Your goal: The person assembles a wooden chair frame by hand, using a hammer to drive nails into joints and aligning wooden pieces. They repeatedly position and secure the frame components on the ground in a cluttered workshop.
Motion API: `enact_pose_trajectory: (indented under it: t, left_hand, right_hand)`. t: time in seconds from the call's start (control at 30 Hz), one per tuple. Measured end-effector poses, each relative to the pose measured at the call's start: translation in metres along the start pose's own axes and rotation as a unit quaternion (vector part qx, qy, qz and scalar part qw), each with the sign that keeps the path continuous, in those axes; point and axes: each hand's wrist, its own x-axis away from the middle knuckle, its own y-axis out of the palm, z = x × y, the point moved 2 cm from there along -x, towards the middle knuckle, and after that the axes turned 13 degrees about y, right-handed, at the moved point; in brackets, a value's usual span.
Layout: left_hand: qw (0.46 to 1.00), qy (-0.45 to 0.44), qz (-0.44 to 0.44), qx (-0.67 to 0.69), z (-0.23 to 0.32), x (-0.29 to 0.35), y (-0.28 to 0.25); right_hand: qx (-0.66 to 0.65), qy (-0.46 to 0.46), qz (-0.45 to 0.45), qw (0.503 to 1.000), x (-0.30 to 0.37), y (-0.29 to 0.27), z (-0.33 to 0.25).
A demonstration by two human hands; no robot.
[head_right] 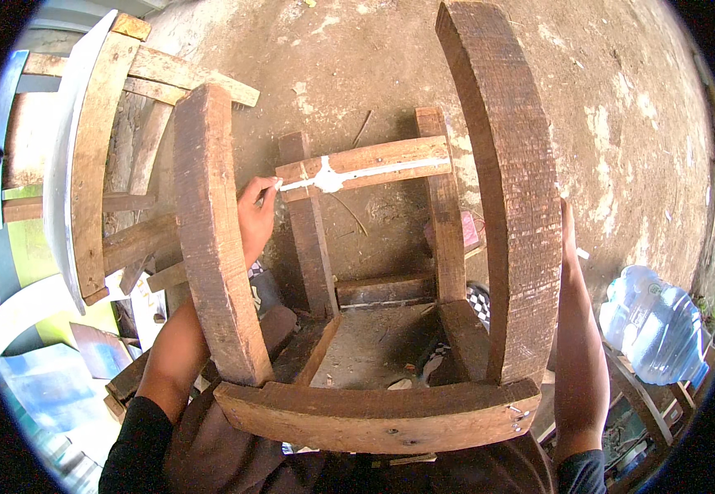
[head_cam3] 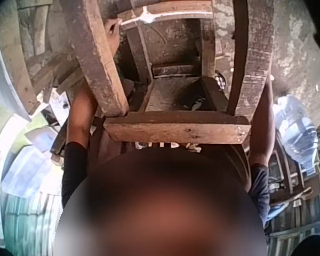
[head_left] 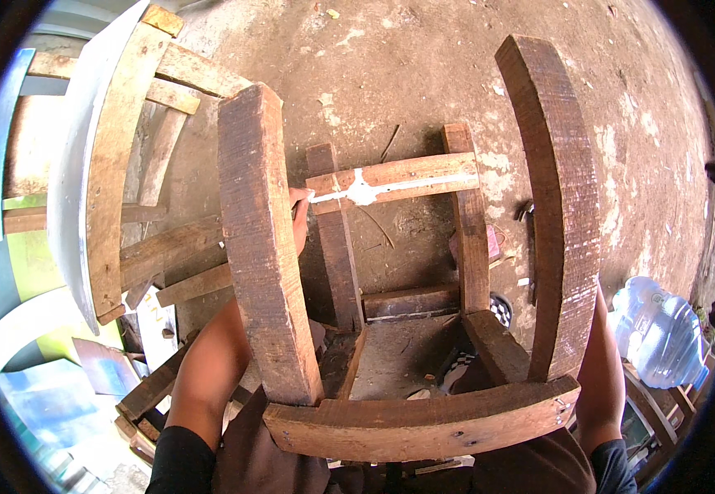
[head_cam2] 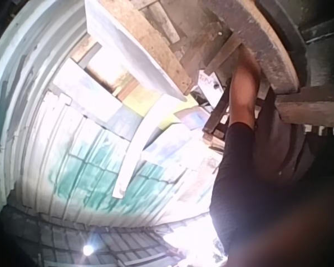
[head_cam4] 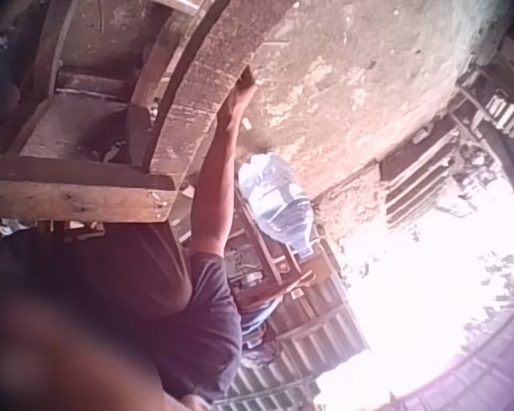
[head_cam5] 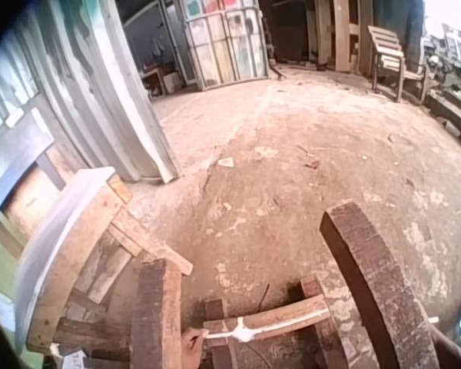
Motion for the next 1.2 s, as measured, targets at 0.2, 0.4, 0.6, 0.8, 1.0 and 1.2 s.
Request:
enact_pose_trajectory:
  t: [0.2, 0.4, 0.6, 0.8, 1.0, 1.2]
  left_hand:
    - [0.991, -0.02, -0.023, -0.128, 0.013, -0.006, 0.0]
    - [0.992, 0.041, -0.04, -0.116, 0.017, -0.015, -0.005]
    - [0.996, 0.034, -0.016, -0.085, 0.015, -0.01, 0.002]
    - [0.997, -0.026, 0.002, -0.069, 0.009, -0.007, 0.006]
    - [0.993, -0.115, -0.007, -0.04, 0.007, -0.01, 0.005]
    - [0.998, -0.059, -0.018, -0.025, 0.007, -0.008, 0.003]
  right_hand:
    - [0.005, -0.05, -0.03, 0.998, 0.009, 0.022, -0.028]
    - [0.072, -0.003, 0.054, 0.996, 0.003, 0.034, -0.007]
    - [0.014, 0.041, 0.117, 0.992, -0.006, 0.026, 0.043]
    - [0.15, 0.009, 0.298, 0.943, 0.014, 0.026, 0.054]
    - [0.299, 0.082, 0.148, 0.939, 0.039, 0.04, 0.084]
    - [0.232, 0.108, 0.189, 0.948, 0.04, 0.046, 0.072]
